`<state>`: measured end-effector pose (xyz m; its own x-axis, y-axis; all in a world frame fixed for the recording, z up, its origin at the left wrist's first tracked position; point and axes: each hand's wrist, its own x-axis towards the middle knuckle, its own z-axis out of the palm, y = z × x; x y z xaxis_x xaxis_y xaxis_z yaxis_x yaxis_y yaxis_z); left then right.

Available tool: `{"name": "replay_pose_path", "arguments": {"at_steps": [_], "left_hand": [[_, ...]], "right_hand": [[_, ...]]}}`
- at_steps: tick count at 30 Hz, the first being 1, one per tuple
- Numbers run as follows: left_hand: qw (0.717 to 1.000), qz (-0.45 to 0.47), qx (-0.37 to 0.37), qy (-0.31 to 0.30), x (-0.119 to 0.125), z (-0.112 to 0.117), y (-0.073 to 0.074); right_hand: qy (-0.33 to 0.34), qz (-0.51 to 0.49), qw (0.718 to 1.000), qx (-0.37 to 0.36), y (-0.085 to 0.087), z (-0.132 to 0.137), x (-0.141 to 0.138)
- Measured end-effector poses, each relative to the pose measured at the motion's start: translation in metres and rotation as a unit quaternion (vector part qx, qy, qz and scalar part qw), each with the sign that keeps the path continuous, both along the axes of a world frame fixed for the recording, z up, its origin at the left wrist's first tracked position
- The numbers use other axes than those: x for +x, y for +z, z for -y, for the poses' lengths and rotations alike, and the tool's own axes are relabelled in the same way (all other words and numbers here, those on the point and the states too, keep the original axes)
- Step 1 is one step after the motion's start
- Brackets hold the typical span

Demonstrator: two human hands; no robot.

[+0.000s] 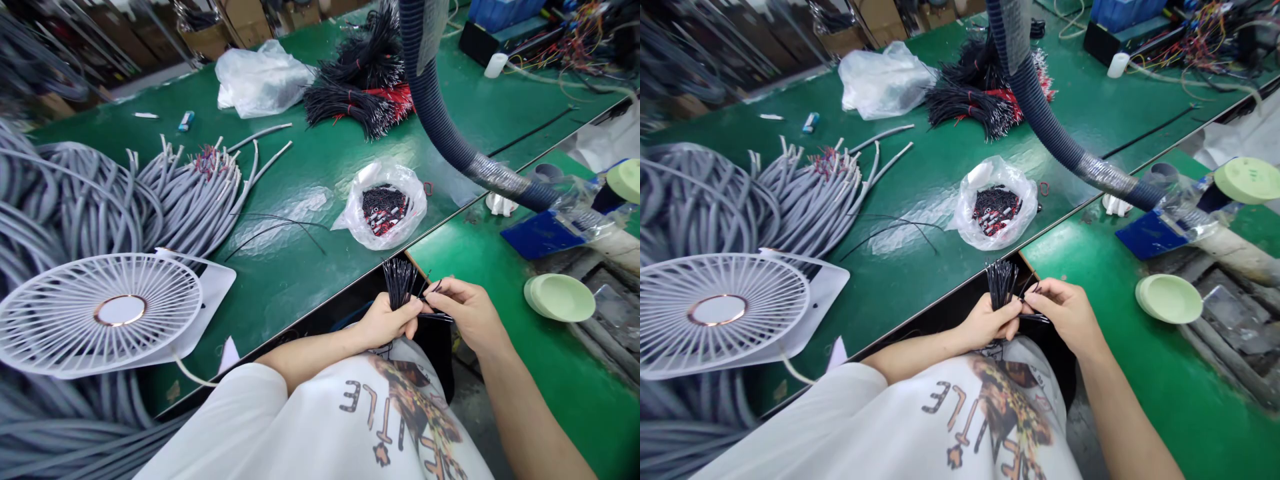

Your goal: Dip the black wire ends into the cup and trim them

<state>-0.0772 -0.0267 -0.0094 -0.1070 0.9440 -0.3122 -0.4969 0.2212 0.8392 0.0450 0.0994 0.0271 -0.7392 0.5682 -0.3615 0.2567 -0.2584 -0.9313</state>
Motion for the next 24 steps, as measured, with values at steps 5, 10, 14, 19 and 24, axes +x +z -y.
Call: {"name": "replay_pose_path", "arguments": {"at_steps": [5, 10, 14, 19, 24], "left_hand": [[0.999, -0.042, -0.011, -0.004, 0.0, 0.0, -0.001], [0.997, -0.073, -0.002, -0.009, -0.001, -0.002, 0.005], [0.995, -0.098, 0.022, -0.017, -0.001, -0.003, 0.004], [0.994, -0.1, 0.046, -0.025, -0.002, -0.001, -0.002], [0.994, -0.093, 0.042, -0.037, -0.003, 0.0, 0.001]], "right_hand": [[0.004, 0.014, 0.998, 0.055, -0.002, -0.003, 0.003], [-0.005, 0.021, 0.981, 0.19, 0.003, -0.01, 0.003], [0.015, 0.006, 0.97, 0.243, 0.013, -0.013, -0.002], [0.033, 0.046, 0.982, 0.182, 0.022, -0.018, -0.009], [0.047, 0.057, 0.993, 0.097, 0.027, -0.024, -0.018]]}}
